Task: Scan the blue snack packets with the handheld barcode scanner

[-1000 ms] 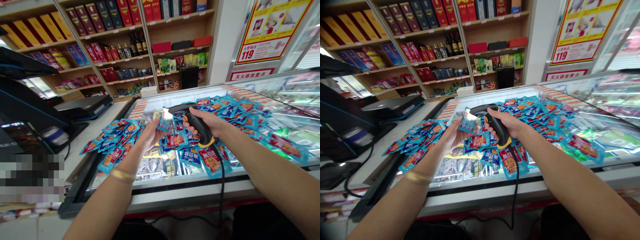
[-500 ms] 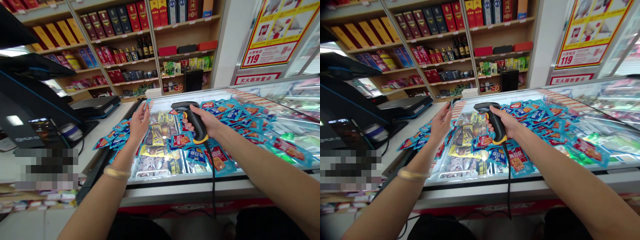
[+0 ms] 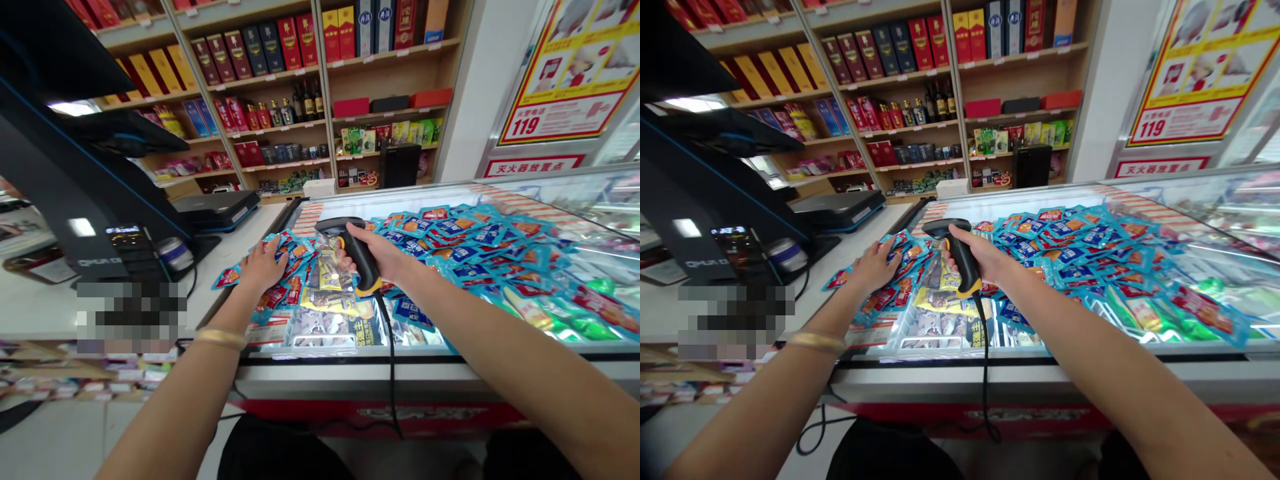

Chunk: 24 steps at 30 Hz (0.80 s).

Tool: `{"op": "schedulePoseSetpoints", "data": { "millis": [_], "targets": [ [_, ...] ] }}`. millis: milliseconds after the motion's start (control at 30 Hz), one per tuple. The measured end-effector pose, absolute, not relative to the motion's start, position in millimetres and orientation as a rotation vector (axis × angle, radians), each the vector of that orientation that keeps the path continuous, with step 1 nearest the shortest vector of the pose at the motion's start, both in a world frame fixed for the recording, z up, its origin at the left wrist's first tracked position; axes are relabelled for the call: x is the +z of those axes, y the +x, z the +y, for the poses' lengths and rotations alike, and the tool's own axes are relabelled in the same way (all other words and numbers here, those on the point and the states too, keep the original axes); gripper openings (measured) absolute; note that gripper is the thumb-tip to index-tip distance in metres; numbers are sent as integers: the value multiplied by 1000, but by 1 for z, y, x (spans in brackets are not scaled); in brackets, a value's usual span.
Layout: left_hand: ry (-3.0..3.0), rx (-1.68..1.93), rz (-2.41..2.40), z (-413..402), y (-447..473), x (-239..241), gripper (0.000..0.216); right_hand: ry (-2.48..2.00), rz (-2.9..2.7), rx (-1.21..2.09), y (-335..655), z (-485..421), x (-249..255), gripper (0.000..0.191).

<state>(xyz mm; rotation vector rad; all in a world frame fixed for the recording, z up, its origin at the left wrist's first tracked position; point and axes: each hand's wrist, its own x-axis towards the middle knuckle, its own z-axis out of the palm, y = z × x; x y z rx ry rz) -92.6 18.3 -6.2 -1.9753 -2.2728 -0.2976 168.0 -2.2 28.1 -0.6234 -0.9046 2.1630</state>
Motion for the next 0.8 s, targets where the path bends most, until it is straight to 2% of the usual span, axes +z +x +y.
{"op": "schedulePoseSetpoints", "data": {
  "millis": [133, 267, 400, 600, 800],
  "targets": [
    [-2030, -222, -2334, 30, -101, 1, 78, -654, -876, 2121, 179, -4, 31, 38],
    [-1976, -478, -2208, 24, -98, 6, 89, -695, -866, 2068, 200, -5, 39, 37],
    [-2066, -847, -1898, 7, -65, 10, 86, -698, -865, 1998, 229, -7, 43, 37],
    [-2967, -955, -1341, -15, 13, -7, 78, -774, -826, 1920, 271, -10, 35, 40],
    [-3132, -971, -1444, -24, 50, -29, 74, -672, -766, 1972, 290, -16, 22, 35]
  ]
}}
